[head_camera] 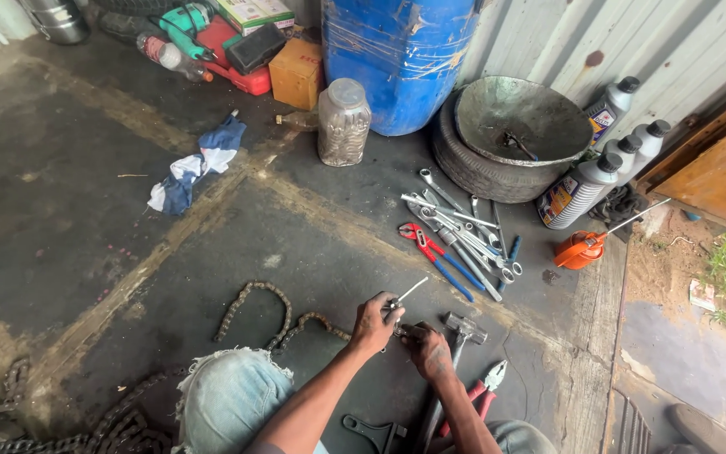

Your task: The person sits on the floor and uses a hammer and a metal punch to drive a pin through a chain link. They repeatedly position the punch, strike it with the hammer, and adjust the chain to continue the repair.

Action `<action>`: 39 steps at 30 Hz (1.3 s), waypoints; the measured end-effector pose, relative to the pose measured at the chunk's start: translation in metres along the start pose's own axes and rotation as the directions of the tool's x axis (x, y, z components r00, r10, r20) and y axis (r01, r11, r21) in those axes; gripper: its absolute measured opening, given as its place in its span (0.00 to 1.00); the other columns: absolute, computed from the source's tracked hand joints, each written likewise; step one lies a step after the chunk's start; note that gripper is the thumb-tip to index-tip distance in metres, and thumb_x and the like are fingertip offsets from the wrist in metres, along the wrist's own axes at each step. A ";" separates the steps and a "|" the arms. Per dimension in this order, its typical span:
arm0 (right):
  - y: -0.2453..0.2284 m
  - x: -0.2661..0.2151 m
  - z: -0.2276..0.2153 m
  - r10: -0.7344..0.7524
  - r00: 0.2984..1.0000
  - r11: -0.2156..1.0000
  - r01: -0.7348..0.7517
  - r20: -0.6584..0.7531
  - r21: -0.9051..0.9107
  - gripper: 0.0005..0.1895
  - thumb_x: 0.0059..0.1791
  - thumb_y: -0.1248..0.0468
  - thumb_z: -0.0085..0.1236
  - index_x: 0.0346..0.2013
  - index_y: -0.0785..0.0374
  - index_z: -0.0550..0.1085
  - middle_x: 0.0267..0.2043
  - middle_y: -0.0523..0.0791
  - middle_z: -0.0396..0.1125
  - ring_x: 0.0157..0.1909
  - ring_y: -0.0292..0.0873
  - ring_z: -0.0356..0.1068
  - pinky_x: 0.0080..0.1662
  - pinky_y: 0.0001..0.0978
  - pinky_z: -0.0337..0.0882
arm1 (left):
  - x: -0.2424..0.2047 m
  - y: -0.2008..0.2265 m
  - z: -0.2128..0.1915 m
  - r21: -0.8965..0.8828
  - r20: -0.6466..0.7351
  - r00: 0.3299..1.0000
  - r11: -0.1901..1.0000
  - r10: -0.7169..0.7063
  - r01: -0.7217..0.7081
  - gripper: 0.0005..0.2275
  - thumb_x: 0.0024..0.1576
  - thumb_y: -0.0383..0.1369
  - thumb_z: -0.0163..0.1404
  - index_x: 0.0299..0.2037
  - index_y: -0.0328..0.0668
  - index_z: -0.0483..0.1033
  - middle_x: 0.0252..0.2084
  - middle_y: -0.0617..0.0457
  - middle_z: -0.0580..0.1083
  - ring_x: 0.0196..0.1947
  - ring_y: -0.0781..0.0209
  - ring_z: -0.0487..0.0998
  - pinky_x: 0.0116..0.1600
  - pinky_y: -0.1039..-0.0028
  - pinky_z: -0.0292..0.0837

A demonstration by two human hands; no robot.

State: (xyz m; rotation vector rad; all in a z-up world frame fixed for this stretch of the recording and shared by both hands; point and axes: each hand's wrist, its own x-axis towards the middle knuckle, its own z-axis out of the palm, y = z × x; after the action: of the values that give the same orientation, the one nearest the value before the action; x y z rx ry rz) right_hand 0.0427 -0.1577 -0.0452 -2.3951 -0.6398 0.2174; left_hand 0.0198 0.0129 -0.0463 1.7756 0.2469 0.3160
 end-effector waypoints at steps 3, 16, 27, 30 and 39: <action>0.000 0.001 -0.001 -0.003 1.000 1.000 0.003 0.002 0.023 0.14 0.46 0.63 0.62 0.46 0.58 0.81 0.40 0.50 0.73 0.41 0.56 0.75 0.44 0.45 0.72 | -0.001 0.004 0.001 -0.004 0.093 0.985 0.990 -0.142 0.143 0.12 0.58 0.29 0.58 0.49 0.35 0.75 0.39 0.47 0.80 0.38 0.57 0.85 0.41 0.69 0.79; 0.000 0.000 0.000 0.032 0.999 0.998 -0.031 0.025 -0.045 0.12 0.46 0.60 0.62 0.44 0.55 0.81 0.39 0.49 0.72 0.41 0.56 0.74 0.44 0.46 0.72 | -0.006 -0.011 0.006 -0.076 0.185 0.981 0.994 -0.062 0.078 0.11 0.59 0.27 0.55 0.51 0.33 0.74 0.42 0.47 0.79 0.42 0.63 0.82 0.47 0.72 0.79; -0.005 0.001 -0.002 0.066 0.997 0.994 -0.062 0.038 -0.093 0.12 0.47 0.60 0.62 0.43 0.59 0.81 0.39 0.50 0.72 0.41 0.56 0.74 0.45 0.47 0.72 | -0.007 -0.002 0.000 -0.006 0.223 0.972 0.997 -0.075 0.079 0.11 0.60 0.31 0.54 0.51 0.36 0.75 0.43 0.50 0.78 0.44 0.63 0.80 0.50 0.70 0.78; -0.005 0.001 -0.002 0.081 0.996 0.993 -0.077 0.046 -0.092 0.12 0.47 0.59 0.63 0.43 0.59 0.81 0.40 0.50 0.72 0.41 0.56 0.75 0.45 0.47 0.72 | -0.007 -0.002 0.001 0.018 0.227 0.971 0.997 -0.072 0.070 0.11 0.61 0.32 0.54 0.50 0.37 0.75 0.43 0.50 0.78 0.43 0.62 0.80 0.50 0.69 0.78; -0.003 0.002 -0.001 0.059 0.998 0.996 -0.057 0.036 -0.068 0.14 0.47 0.58 0.63 0.45 0.59 0.81 0.40 0.51 0.73 0.41 0.56 0.75 0.46 0.47 0.72 | -0.008 -0.003 -0.001 0.009 0.218 0.975 0.999 -0.049 0.048 0.11 0.60 0.32 0.54 0.50 0.37 0.74 0.44 0.50 0.79 0.44 0.61 0.82 0.50 0.69 0.79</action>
State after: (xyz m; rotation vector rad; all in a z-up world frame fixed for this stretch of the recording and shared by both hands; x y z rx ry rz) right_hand 0.0434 -0.1555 -0.0429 -2.4818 -0.6040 0.2706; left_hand 0.0120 0.0114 -0.0494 1.7884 0.1340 0.0838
